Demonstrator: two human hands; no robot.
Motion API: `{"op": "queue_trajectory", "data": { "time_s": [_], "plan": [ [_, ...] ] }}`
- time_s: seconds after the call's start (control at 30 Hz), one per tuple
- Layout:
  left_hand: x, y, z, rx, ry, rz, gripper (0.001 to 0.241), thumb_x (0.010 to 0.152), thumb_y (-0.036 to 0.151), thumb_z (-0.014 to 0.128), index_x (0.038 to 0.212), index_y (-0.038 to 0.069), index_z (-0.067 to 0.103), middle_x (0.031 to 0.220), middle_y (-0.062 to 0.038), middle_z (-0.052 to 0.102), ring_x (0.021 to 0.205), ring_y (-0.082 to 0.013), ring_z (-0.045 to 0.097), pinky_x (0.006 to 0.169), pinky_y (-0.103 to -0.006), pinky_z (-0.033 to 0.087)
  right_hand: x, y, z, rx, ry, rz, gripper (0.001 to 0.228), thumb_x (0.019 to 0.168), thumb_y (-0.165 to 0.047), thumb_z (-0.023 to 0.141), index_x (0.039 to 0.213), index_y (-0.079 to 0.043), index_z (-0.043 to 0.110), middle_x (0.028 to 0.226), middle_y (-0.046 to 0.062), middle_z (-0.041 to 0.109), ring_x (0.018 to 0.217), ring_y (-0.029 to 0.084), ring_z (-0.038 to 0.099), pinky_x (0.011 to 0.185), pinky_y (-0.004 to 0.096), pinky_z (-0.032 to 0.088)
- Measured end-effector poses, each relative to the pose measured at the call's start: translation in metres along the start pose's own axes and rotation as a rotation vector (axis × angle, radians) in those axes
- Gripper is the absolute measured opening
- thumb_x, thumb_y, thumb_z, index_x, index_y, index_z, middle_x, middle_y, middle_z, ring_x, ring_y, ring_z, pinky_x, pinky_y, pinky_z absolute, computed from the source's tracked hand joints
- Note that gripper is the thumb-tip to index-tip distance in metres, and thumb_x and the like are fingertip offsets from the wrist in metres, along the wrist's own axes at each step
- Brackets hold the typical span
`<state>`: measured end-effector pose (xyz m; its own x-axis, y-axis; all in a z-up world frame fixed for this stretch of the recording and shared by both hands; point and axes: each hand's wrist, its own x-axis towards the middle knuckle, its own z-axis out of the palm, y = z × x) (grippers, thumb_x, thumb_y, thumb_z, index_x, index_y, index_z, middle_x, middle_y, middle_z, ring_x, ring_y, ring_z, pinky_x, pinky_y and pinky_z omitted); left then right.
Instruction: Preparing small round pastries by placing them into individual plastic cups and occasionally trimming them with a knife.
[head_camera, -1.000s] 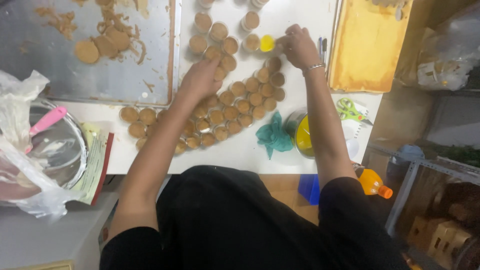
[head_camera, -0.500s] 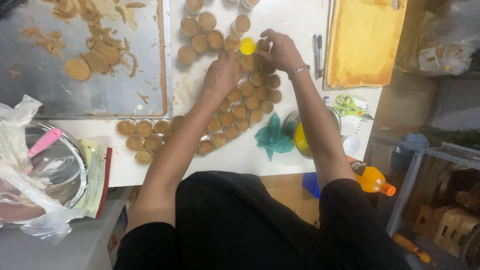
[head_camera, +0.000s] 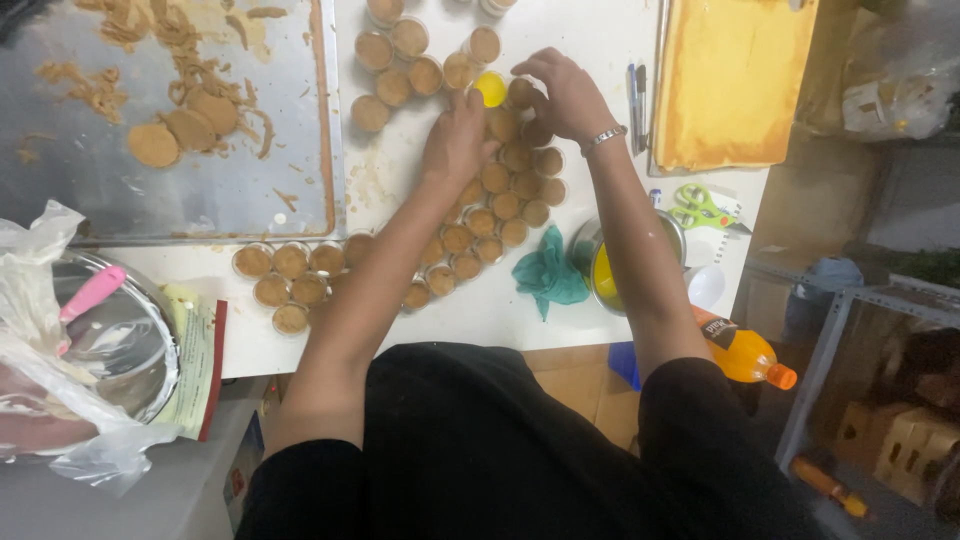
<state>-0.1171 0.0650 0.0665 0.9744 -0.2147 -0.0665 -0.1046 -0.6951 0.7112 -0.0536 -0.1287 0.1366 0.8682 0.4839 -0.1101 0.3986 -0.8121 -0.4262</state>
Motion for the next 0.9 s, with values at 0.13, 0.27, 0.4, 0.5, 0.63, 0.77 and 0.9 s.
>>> {"op": "queue_trajectory", "data": {
  "time_s": [0.13,0.27,0.4,0.5,0.63,0.77,0.9],
  "plan": [
    [0.007,0.0,0.002,-0.012,-0.029,-0.061,0.06,0.082,0.022,0.088,0.121,0.0,0.049,0.122,-0.027,0.056,0.095,-0.0431,0.069,0.077,-0.0477,0.059,-0.004,0.002,-0.002,0.044,-0.036,0.072,0.024,0.097,-0.008,0.065,0.12,-0.011,0.072,0.12,0.013,0.068,0.104,0.036,0.067,0.09,0.044,0.054],
    [0.001,0.001,-0.007,-0.038,-0.087,-0.043,0.062,0.079,0.021,0.085,0.125,-0.002,0.049,0.118,-0.028,0.058,0.102,-0.0452,0.066,0.084,-0.0481,0.057,-0.01,0.005,-0.003,0.113,-0.085,0.134,0.027,0.098,-0.004,0.06,0.121,-0.011,0.071,0.118,0.015,0.068,0.1,0.036,0.068,0.088,0.042,0.056],
    [-0.011,0.0,-0.017,-0.124,-0.192,-0.063,0.06,0.083,0.018,0.076,0.133,-0.002,0.049,0.118,-0.027,0.059,0.105,-0.0469,0.064,0.09,-0.0511,0.054,-0.012,0.021,0.005,0.088,-0.069,0.084,0.038,0.091,0.004,0.057,0.124,-0.011,0.071,0.12,0.016,0.067,0.102,0.037,0.067,0.089,0.042,0.055],
    [-0.021,-0.023,-0.019,-0.169,0.028,0.066,0.053,0.092,0.024,0.077,0.13,-0.005,0.055,0.123,-0.028,0.059,0.108,-0.0471,0.062,0.092,-0.0522,0.052,-0.008,0.01,-0.003,0.065,0.044,-0.002,0.036,0.092,0.004,0.062,0.125,-0.008,0.069,0.126,0.015,0.065,0.111,0.037,0.063,0.097,0.043,0.053],
    [-0.024,-0.039,-0.064,0.098,0.128,0.044,0.042,0.101,0.021,0.071,0.134,-0.001,0.057,0.132,-0.022,0.058,0.118,-0.0378,0.061,0.095,-0.0457,0.054,0.018,-0.007,0.008,0.067,0.134,-0.076,0.036,0.091,-0.003,0.071,0.126,-0.008,0.068,0.127,0.011,0.064,0.119,0.034,0.059,0.106,0.043,0.049],
    [-0.032,-0.023,-0.125,0.306,0.194,-0.13,0.061,0.076,0.033,0.087,0.115,-0.002,0.055,0.121,-0.022,0.055,0.113,-0.0379,0.053,0.092,-0.0485,0.048,0.047,-0.048,0.021,-0.037,0.144,-0.186,0.046,0.077,-0.014,0.083,0.12,-0.01,0.066,0.123,0.008,0.065,0.118,0.031,0.054,0.099,0.044,0.043],
    [-0.045,-0.059,-0.102,0.246,0.228,-0.17,0.061,0.078,0.021,0.088,0.119,-0.004,0.052,0.117,-0.022,0.055,0.112,-0.0396,0.053,0.096,-0.0478,0.049,0.061,-0.046,0.049,-0.175,0.126,-0.267,0.046,0.082,-0.015,0.082,0.124,-0.015,0.065,0.116,0.003,0.068,0.119,0.028,0.054,0.096,0.043,0.038]
  ]
}}
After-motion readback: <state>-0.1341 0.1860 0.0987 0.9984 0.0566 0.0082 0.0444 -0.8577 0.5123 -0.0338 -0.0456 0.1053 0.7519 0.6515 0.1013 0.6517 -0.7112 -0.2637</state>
